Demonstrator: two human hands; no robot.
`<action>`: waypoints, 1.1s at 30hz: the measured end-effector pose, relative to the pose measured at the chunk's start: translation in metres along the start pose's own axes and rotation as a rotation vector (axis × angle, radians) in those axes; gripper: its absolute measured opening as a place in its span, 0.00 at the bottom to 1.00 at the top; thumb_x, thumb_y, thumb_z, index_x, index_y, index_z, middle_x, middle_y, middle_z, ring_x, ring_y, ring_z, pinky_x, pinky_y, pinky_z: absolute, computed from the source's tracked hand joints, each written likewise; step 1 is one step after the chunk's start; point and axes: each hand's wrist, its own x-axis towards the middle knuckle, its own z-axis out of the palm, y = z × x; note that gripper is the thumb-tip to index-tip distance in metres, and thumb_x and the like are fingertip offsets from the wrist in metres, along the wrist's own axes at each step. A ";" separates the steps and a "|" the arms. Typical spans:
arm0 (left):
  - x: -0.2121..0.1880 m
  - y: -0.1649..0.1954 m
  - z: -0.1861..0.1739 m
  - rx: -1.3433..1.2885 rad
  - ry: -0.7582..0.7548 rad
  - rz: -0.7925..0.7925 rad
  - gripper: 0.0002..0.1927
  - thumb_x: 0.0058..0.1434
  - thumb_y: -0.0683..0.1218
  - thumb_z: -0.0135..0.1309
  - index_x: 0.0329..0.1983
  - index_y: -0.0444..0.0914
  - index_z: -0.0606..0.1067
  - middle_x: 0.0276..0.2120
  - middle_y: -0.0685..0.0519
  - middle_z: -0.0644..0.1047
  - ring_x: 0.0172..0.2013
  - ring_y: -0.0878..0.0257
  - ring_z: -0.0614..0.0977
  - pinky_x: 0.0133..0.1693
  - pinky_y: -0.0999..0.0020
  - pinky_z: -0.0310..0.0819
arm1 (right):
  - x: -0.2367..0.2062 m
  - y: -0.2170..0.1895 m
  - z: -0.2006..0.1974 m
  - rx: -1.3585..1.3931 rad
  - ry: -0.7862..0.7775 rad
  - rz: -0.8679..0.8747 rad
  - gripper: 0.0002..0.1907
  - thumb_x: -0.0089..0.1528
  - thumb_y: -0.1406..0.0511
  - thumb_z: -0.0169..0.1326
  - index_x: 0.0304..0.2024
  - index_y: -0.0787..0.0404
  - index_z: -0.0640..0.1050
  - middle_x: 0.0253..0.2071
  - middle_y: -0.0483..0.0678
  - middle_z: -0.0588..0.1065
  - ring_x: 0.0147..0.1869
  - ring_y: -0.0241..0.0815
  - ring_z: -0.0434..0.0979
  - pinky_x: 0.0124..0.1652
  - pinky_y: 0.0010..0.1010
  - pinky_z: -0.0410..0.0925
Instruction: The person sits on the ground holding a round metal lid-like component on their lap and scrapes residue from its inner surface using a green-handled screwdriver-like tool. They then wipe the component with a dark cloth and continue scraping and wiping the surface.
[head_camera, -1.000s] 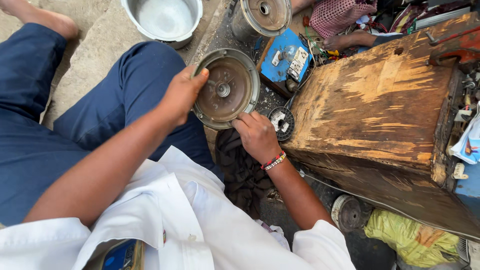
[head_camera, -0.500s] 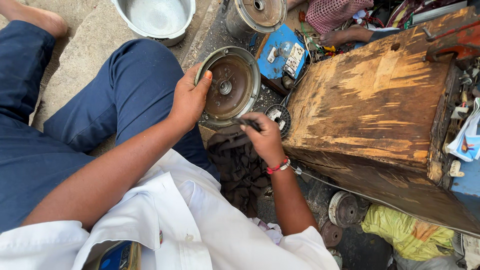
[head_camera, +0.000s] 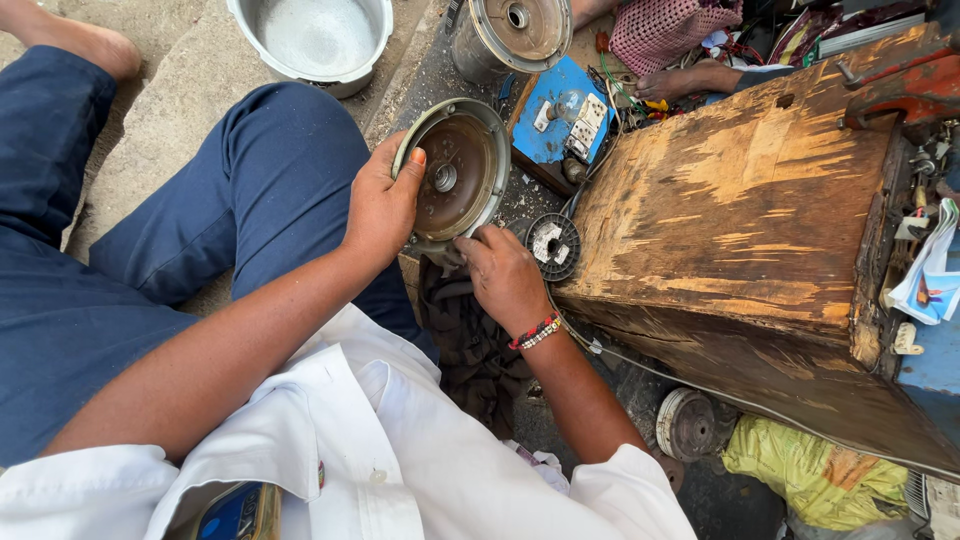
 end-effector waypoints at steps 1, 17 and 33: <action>-0.001 0.000 0.000 0.013 0.000 0.003 0.18 0.73 0.50 0.50 0.60 0.36 0.74 0.43 0.52 0.80 0.44 0.68 0.79 0.49 0.70 0.74 | 0.000 0.000 0.001 -0.002 0.016 0.010 0.12 0.57 0.73 0.58 0.43 0.62 0.81 0.39 0.51 0.74 0.46 0.52 0.77 0.44 0.42 0.72; -0.016 0.003 0.010 0.039 0.119 0.051 0.18 0.73 0.49 0.51 0.61 0.35 0.73 0.44 0.49 0.81 0.44 0.68 0.79 0.49 0.70 0.74 | 0.007 -0.015 0.029 0.097 0.119 0.063 0.14 0.56 0.74 0.58 0.46 0.65 0.78 0.41 0.55 0.77 0.47 0.56 0.79 0.48 0.43 0.72; -0.017 -0.013 0.008 0.002 0.212 0.232 0.16 0.75 0.46 0.51 0.61 0.32 0.73 0.51 0.47 0.80 0.51 0.63 0.80 0.56 0.68 0.73 | 0.017 -0.044 0.077 0.926 0.426 0.551 0.06 0.62 0.75 0.56 0.42 0.67 0.78 0.38 0.47 0.81 0.41 0.28 0.79 0.43 0.25 0.73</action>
